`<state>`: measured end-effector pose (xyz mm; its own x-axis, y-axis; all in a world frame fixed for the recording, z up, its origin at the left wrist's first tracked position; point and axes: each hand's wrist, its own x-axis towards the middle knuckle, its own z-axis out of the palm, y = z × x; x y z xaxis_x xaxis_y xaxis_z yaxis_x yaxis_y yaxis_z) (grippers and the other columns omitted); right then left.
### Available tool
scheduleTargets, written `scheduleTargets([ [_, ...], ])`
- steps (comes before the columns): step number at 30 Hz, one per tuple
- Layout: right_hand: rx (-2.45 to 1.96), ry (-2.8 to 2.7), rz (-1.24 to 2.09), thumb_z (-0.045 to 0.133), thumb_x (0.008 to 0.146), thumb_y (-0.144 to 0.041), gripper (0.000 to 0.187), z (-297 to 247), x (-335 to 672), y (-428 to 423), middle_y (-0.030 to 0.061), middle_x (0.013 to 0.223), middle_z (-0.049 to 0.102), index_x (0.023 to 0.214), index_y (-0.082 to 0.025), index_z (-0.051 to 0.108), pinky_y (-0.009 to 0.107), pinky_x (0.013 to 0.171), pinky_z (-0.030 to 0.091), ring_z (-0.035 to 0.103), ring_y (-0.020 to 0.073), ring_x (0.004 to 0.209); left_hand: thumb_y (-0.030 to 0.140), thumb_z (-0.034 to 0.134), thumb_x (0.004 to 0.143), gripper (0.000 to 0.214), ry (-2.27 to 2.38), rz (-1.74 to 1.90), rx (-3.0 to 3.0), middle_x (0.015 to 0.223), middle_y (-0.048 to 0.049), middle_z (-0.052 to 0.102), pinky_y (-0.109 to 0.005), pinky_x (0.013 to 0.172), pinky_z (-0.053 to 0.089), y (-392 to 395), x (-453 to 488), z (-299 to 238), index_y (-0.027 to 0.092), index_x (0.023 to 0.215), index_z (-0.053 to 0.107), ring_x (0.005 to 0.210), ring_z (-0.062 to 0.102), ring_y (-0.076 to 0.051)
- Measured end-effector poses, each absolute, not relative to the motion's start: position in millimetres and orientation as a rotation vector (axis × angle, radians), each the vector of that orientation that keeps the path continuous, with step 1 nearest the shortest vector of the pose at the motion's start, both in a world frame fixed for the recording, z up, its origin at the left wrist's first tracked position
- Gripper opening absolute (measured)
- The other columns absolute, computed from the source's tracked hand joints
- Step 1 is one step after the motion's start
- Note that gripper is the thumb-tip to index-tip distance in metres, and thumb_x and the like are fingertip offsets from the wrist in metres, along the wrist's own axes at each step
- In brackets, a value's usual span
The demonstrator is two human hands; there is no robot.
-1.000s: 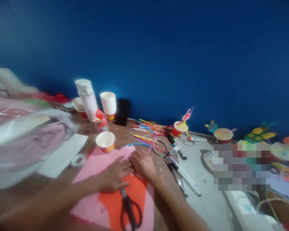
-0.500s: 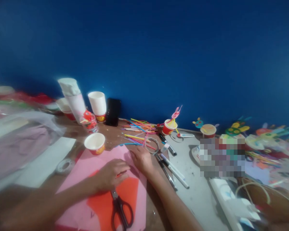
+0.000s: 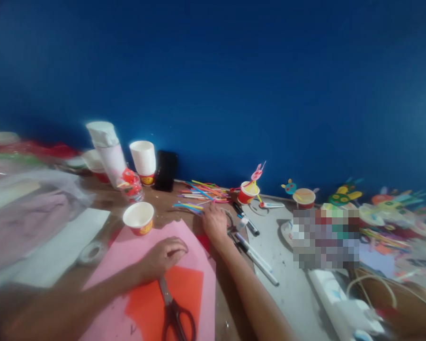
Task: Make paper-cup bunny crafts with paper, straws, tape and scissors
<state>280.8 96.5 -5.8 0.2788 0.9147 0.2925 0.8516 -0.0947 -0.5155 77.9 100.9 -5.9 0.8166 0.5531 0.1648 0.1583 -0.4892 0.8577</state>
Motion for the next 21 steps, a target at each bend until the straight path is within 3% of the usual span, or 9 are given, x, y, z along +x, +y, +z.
scheduleTargets([
  [4,-1.824,-1.461,0.376,0.049,0.081,-0.028,0.016,6,281,91,0.0051,0.077,0.063,0.082,-0.018,0.061,0.029,0.069,0.04,0.055,0.0182,0.074,0.031,0.041,0.085,0.028,0.653,0.481,1.832,0.078,-0.004,0.063,-0.024,0.067,0.042,104,73,11,0.015,0.077,0.063,0.074,0.055,-0.015],
  [7,-1.668,-1.41,0.581,0.045,0.083,-0.036,0.024,7,275,89,0.0003,0.062,0.058,0.078,-0.017,0.057,0.023,0.053,0.039,0.05,0.0119,0.054,0.038,0.043,0.083,0.032,0.727,0.433,1.681,0.08,-0.0052,0.063,-0.024,0.061,0.042,109,73,24,0.014,0.079,0.064,0.074,0.056,-0.016],
  [11,-1.484,-1.376,0.726,0.043,0.084,-0.04,0.027,-1,263,86,-0.0019,0.06,0.053,0.076,-0.017,0.053,0.02,0.046,0.036,0.044,0.0085,0.047,0.04,0.048,0.08,0.031,0.765,0.48,1.425,0.073,-0.0059,0.064,-0.022,0.054,0.041,110,85,30,0.012,0.076,0.063,0.064,0.056,-0.014],
  [16,-1.388,-1.464,0.696,0.049,0.083,-0.03,0.017,-3,258,70,0.0006,0.07,0.06,0.086,-0.017,0.059,0.023,0.057,0.044,0.054,0.0115,0.06,0.042,0.049,0.08,0.033,0.7,0.5,0.832,0.065,-0.006,0.063,-0.022,0.05,0.041,111,104,6,0.011,0.075,0.059,0.051,0.056,-0.012],
  [21,-1.339,-1.696,0.54,0.053,0.082,-0.021,0.015,4,262,52,0.0039,0.088,0.065,0.09,-0.022,0.065,0.031,0.081,0.044,0.057,0.0167,0.086,0.049,0.048,0.081,0.043,0.536,0.265,0.659,0.063,-0.0075,0.062,-0.024,0.046,0.044,122,103,-20,0.008,0.074,0.061,0.049,0.057,-0.013],
])
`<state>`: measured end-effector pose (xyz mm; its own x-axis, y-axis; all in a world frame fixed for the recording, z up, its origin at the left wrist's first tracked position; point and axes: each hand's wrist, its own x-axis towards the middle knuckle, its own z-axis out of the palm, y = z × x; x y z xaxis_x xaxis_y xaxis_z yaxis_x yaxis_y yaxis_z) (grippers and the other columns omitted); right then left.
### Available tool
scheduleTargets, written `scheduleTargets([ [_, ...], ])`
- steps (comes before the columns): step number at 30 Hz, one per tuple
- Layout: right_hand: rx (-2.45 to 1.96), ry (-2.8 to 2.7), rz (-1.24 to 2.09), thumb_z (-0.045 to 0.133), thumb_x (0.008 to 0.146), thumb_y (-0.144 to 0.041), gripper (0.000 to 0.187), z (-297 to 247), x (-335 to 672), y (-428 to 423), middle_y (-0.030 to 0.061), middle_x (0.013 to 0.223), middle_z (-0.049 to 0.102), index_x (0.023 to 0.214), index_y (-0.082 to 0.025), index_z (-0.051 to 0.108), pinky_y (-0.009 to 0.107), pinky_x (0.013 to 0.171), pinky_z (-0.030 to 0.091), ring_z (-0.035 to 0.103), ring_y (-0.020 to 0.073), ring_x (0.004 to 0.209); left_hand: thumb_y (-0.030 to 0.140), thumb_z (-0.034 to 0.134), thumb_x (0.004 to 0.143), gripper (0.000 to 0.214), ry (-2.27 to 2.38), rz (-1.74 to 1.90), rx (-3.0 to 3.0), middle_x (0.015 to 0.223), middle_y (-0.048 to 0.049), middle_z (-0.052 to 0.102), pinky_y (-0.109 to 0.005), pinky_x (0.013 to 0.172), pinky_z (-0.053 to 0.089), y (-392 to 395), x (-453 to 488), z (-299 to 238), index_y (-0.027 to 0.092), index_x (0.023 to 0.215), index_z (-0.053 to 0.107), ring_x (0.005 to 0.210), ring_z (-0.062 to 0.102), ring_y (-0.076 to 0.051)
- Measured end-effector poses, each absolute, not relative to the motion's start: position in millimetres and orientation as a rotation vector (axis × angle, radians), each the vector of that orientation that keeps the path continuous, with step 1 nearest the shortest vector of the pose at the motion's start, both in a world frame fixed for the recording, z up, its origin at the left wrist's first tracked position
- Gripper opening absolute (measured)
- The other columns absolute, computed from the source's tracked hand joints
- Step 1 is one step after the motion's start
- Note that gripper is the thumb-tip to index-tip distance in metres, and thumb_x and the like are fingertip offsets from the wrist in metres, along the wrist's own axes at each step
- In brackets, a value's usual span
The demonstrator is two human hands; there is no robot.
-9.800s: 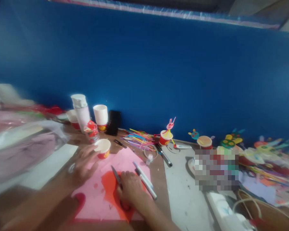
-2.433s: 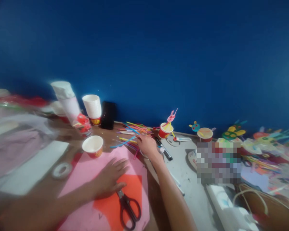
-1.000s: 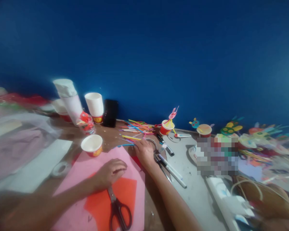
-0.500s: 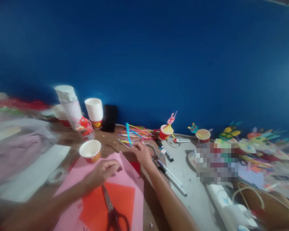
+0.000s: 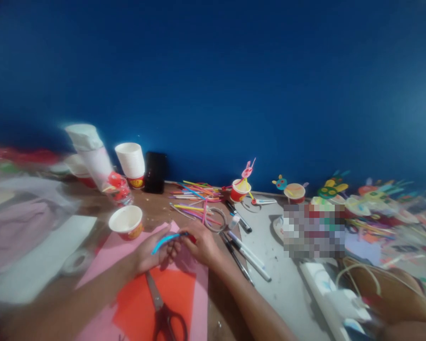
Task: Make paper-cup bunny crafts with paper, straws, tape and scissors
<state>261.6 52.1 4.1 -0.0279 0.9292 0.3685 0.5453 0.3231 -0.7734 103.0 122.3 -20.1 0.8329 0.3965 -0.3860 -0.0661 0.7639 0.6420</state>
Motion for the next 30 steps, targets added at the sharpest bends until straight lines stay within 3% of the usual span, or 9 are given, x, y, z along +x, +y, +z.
scheduleTargets([
  [5,-1.33,-1.807,0.362,0.051,0.083,-0.019,0.02,1,258,53,0.0064,0.096,0.064,0.094,-0.022,0.066,0.035,0.086,0.042,0.056,0.0185,0.094,0.029,0.063,0.074,0.02,0.495,0.352,0.77,0.052,-0.0004,0.055,-0.018,0.04,0.037,122,98,-19,0.01,0.069,0.059,0.04,0.049,-0.008],
  [8,-1.355,-1.796,0.282,0.05,0.083,-0.02,0.019,3,261,55,0.0056,0.095,0.066,0.093,-0.023,0.066,0.034,0.085,0.044,0.057,0.0181,0.094,0.022,0.065,0.073,0.013,0.476,0.378,0.771,0.056,0.0004,0.056,-0.018,0.041,0.037,119,98,-17,0.01,0.075,0.059,0.041,0.049,-0.007],
  [11,-1.457,-1.661,0.171,0.047,0.086,-0.023,0.02,12,281,58,0.0066,0.096,0.066,0.095,-0.02,0.064,0.033,0.085,0.044,0.058,0.0184,0.094,0.022,0.063,0.073,0.013,0.467,0.413,0.706,0.055,0.0012,0.055,-0.017,0.041,0.037,120,98,-18,0.013,0.071,0.054,0.042,0.048,-0.007],
  [17,-1.778,-1.393,0.008,0.035,0.088,-0.031,0.033,34,337,69,0.0089,0.093,0.066,0.102,-0.014,0.06,0.029,0.07,0.046,0.06,0.018,0.08,0.022,0.062,0.075,0.015,0.451,0.437,0.609,0.063,0.0,0.057,-0.02,0.05,0.044,123,95,-19,0.014,0.074,0.05,0.051,0.053,-0.008],
  [22,-2.036,-1.452,-0.001,0.048,0.081,-0.031,0.022,28,336,93,0.0048,0.087,0.067,0.085,-0.021,0.067,0.026,0.066,0.043,0.061,0.0175,0.076,0.021,0.062,0.075,0.014,0.432,0.436,0.58,0.071,-0.0031,0.06,-0.024,0.057,0.046,123,94,-20,0.014,0.078,0.05,0.061,0.059,-0.012],
  [30,-2.329,-1.443,-0.058,0.054,0.077,-0.041,0.027,2,318,119,0.0126,0.084,0.066,0.072,-0.017,0.066,0.032,0.074,0.04,0.059,0.0236,0.086,0.019,0.061,0.076,0.011,0.399,0.388,0.53,0.071,-0.0032,0.06,-0.026,0.059,0.044,126,94,-19,0.014,0.079,0.052,0.06,0.059,-0.013],
])
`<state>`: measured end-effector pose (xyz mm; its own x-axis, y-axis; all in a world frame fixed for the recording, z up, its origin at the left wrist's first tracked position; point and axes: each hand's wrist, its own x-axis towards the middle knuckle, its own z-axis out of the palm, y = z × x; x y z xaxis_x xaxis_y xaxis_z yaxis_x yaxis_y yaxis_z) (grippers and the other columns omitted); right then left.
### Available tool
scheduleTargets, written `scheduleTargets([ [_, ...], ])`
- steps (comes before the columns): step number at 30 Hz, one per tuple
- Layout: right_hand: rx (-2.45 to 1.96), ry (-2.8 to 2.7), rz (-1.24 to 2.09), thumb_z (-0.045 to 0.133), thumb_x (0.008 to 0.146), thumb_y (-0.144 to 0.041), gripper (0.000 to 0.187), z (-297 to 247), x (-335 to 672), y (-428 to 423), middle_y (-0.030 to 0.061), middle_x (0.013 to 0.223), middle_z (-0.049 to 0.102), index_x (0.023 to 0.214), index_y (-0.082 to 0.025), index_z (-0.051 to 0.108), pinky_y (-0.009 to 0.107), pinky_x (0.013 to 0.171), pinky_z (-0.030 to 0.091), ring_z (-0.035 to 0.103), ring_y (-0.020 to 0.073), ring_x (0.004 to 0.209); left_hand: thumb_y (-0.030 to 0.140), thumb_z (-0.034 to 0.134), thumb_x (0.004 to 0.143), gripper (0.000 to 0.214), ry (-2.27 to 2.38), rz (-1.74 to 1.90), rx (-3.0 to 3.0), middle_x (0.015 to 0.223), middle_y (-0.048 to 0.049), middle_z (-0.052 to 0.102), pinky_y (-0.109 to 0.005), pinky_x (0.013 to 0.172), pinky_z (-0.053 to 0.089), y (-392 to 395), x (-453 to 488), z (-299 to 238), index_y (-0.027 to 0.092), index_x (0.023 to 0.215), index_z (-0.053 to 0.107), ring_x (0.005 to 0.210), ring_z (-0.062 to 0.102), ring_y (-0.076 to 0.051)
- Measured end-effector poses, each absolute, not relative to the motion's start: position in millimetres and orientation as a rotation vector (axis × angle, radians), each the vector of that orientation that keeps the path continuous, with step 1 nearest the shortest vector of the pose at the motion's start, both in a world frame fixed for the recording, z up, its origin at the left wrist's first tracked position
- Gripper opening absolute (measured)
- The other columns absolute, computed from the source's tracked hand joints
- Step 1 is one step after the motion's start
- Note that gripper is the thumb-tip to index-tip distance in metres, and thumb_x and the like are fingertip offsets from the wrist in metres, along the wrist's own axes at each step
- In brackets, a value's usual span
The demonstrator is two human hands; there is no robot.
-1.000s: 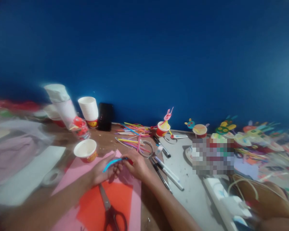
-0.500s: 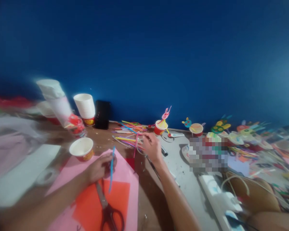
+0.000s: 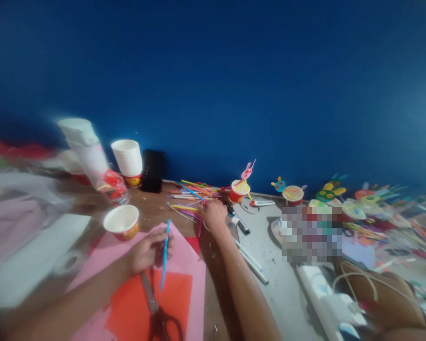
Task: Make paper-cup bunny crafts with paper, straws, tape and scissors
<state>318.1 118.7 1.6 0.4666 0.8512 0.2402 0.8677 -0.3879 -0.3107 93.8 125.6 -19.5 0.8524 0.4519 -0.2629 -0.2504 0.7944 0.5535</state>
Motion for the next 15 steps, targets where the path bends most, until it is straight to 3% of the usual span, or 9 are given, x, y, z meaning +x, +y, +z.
scheduleTargets([
  [7,-2.157,-1.417,0.128,0.051,0.077,-0.04,0.028,7,330,122,0.0032,0.059,0.063,0.063,-0.018,0.063,0.027,0.059,0.04,0.058,0.0178,0.06,0.018,0.057,0.077,0.008,0.372,0.37,0.529,0.065,-0.0022,0.057,-0.026,0.057,0.043,127,95,-22,0.013,0.081,0.053,0.055,0.057,-0.012],
  [15,-1.687,-1.438,0.191,0.039,0.087,-0.034,0.026,33,304,94,0.0025,0.069,0.065,0.093,-0.015,0.055,0.023,0.053,0.045,0.06,0.0142,0.058,0.021,0.055,0.079,0.009,0.391,0.471,0.514,0.057,0.0022,0.052,-0.024,0.049,0.042,125,98,-23,0.016,0.076,0.048,0.046,0.05,-0.01],
])
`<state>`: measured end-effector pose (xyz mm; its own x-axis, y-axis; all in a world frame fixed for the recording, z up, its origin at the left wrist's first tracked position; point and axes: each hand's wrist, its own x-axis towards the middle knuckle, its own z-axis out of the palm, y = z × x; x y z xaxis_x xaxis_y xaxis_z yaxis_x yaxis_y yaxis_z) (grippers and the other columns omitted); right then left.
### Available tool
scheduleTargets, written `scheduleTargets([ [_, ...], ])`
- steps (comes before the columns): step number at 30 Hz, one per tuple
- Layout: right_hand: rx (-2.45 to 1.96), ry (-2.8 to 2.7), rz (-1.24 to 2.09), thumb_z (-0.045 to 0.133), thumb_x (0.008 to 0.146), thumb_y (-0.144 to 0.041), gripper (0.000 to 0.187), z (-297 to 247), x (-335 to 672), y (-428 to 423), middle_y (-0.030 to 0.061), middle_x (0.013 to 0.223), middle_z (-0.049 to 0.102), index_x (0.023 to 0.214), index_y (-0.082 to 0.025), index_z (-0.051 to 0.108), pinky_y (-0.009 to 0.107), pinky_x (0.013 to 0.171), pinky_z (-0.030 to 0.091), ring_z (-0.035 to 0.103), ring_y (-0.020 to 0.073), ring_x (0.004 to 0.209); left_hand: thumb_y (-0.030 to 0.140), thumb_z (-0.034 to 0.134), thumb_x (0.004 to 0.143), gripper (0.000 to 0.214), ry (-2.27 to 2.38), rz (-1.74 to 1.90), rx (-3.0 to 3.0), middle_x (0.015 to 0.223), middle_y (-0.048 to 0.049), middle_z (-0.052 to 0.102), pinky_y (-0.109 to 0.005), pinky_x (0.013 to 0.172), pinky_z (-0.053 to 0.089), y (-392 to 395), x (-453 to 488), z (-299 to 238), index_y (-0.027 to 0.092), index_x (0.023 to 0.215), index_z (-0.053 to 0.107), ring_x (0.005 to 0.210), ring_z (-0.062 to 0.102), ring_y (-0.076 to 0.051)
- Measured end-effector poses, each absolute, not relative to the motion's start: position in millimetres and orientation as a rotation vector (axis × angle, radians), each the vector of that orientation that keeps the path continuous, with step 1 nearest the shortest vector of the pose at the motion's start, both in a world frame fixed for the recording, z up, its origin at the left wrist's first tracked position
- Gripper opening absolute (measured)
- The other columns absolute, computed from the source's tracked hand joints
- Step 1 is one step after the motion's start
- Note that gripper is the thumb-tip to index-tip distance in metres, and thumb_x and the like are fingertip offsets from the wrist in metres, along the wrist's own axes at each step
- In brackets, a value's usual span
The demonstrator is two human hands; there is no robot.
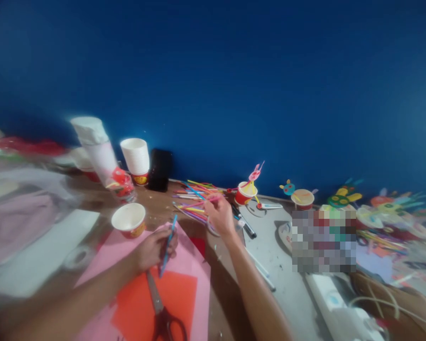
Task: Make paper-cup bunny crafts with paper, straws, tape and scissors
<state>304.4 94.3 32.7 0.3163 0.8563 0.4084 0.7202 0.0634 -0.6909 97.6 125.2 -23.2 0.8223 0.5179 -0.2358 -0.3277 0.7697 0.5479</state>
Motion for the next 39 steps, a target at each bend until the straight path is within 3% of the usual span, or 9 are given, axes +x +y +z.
scheduleTargets([
  [7,-1.411,-1.788,0.089,0.052,0.081,-0.022,0.014,21,263,45,0.0047,0.089,0.069,0.09,-0.023,0.063,0.034,0.075,0.043,0.061,0.0191,0.083,0.014,0.053,0.081,0.003,0.545,0.6,0.427,0.07,-0.0025,0.065,-0.026,0.059,0.048,124,106,-14,0.016,0.08,0.051,0.06,0.063,-0.014],
  [12,-1.334,-2.073,-0.19,0.049,0.083,-0.013,0.029,7,246,45,0.0069,0.097,0.067,0.109,-0.022,0.058,0.036,0.075,0.038,0.058,0.0194,0.087,0.009,0.051,0.081,0.011,0.586,0.661,0.401,0.087,-0.0057,0.068,-0.029,0.071,0.05,121,107,-2,0.016,0.089,0.054,0.077,0.066,-0.016],
  [20,-1.388,-2.089,-0.213,0.049,0.085,-0.02,0.024,-5,239,40,0.0089,0.093,0.065,0.107,-0.017,0.058,0.035,0.072,0.038,0.056,0.019,0.083,0.008,0.049,0.082,0.03,0.566,0.728,0.349,0.108,-0.0101,0.064,-0.034,0.082,0.048,120,109,5,0.017,0.11,0.051,0.098,0.062,-0.021],
  [32,-1.393,-2.057,-0.163,0.052,0.084,-0.022,0.021,-14,234,41,0.0091,0.094,0.064,0.103,-0.017,0.059,0.034,0.071,0.037,0.055,0.0199,0.087,0.008,0.048,0.082,0.025,0.507,0.736,0.433,0.1,-0.0144,0.067,-0.036,0.084,0.047,116,110,-1,0.012,0.106,0.052,0.093,0.064,-0.023],
  [39,-1.364,-1.945,0.114,0.05,0.083,-0.018,0.019,-19,235,41,0.0089,0.091,0.066,0.097,-0.018,0.062,0.034,0.074,0.037,0.055,0.02,0.086,0.009,0.045,0.084,0.019,0.475,0.688,0.482,0.097,-0.0143,0.068,-0.035,0.082,0.047,120,108,-8,0.012,0.101,0.054,0.091,0.065,-0.022],
])
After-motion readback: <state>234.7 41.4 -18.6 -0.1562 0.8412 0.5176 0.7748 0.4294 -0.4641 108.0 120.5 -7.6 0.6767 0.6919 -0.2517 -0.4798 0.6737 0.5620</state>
